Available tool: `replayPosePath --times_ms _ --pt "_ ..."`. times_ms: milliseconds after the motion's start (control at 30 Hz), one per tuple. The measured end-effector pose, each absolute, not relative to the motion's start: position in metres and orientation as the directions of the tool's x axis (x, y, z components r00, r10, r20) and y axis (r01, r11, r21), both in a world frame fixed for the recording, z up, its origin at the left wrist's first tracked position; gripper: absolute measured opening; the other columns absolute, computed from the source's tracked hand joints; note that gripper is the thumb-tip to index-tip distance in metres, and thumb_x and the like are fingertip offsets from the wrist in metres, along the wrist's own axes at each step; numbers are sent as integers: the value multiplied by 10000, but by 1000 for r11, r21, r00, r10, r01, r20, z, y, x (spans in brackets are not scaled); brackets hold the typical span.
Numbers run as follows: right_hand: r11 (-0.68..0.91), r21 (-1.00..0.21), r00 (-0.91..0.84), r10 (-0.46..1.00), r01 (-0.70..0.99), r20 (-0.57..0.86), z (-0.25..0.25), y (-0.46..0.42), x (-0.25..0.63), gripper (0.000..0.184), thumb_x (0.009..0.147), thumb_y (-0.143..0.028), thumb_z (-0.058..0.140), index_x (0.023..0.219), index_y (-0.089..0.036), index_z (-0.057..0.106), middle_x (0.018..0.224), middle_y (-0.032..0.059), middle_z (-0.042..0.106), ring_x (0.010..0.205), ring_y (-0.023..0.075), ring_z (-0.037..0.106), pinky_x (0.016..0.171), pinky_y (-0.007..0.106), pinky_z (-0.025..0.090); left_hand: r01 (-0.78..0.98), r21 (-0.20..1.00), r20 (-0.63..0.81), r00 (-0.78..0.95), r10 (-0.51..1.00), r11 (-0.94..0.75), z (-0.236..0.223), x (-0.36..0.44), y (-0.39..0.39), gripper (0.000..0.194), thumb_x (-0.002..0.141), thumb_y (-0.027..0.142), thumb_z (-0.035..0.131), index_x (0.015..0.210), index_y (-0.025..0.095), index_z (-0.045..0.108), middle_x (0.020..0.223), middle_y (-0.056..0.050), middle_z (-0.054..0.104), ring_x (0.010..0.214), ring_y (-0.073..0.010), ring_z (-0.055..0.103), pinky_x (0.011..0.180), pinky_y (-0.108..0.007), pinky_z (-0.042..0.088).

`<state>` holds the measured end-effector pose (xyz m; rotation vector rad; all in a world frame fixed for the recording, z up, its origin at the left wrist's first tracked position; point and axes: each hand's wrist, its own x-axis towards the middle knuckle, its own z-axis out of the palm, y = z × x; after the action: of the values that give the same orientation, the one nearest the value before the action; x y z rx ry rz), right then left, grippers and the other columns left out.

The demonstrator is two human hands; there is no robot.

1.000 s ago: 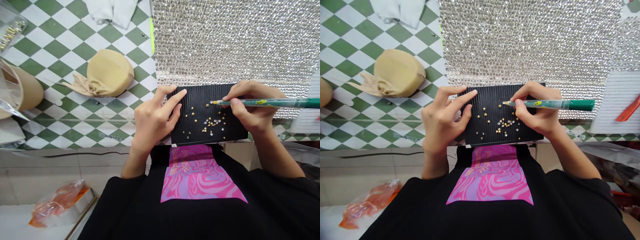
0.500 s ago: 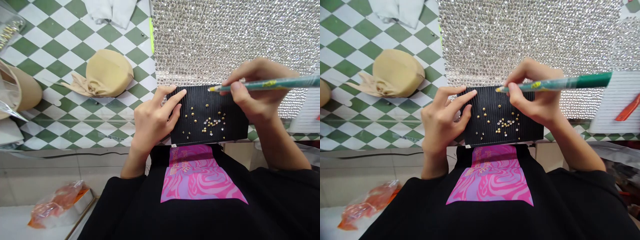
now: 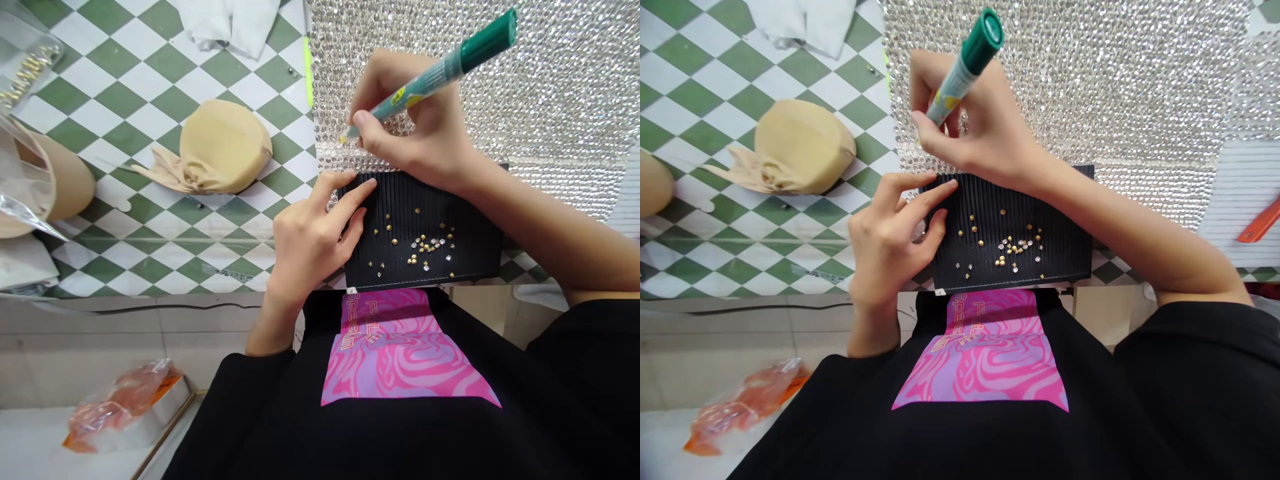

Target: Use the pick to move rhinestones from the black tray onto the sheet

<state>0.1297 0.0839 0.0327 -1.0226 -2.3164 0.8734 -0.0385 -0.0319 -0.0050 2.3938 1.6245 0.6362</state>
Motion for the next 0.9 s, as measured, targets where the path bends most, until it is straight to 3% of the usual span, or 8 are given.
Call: replayPosePath --times_ms 267,567,733,900 --pt "480 -670 -633 774 566 21 37 81 127 132 949 -237 479 822 -214 505 864 -17 583 813 62 506 776 174 471 838 362 286 317 904 -409 -4 -37 -31 337 985 257 502 1288 277 650 1228 -75 690 707 -132 660 617 -287 501" --pt "560 -717 -534 789 416 305 41 46 172 121 916 -234 572 811 -187 611 787 9 649 684 92 567 633 259 445 841 365 268 315 910 -398 -4 -38 -32 345 991 272 488 1299 300 642 1266 -71 683 791 -149 691 667 -299 555" --pt "493 -722 -474 842 485 257 34 14 203 66 847 -166 614 805 -205 647 735 -11 659 621 92 584 548 259 417 837 359 276 327 904 -412 -4 -38 -31 346 977 250 511 1292 285 650 1252 -80 690 825 -153 696 688 -298 563" --pt "475 -742 -471 848 473 243 25 2 215 98 809 -137 636 850 -222 664 762 -3 661 655 108 603 572 281 444 829 383 280 317 906 -408 -4 -38 -31 353 966 229 515 1287 280 654 1244 -88 684 818 -160 689 672 -307 562"
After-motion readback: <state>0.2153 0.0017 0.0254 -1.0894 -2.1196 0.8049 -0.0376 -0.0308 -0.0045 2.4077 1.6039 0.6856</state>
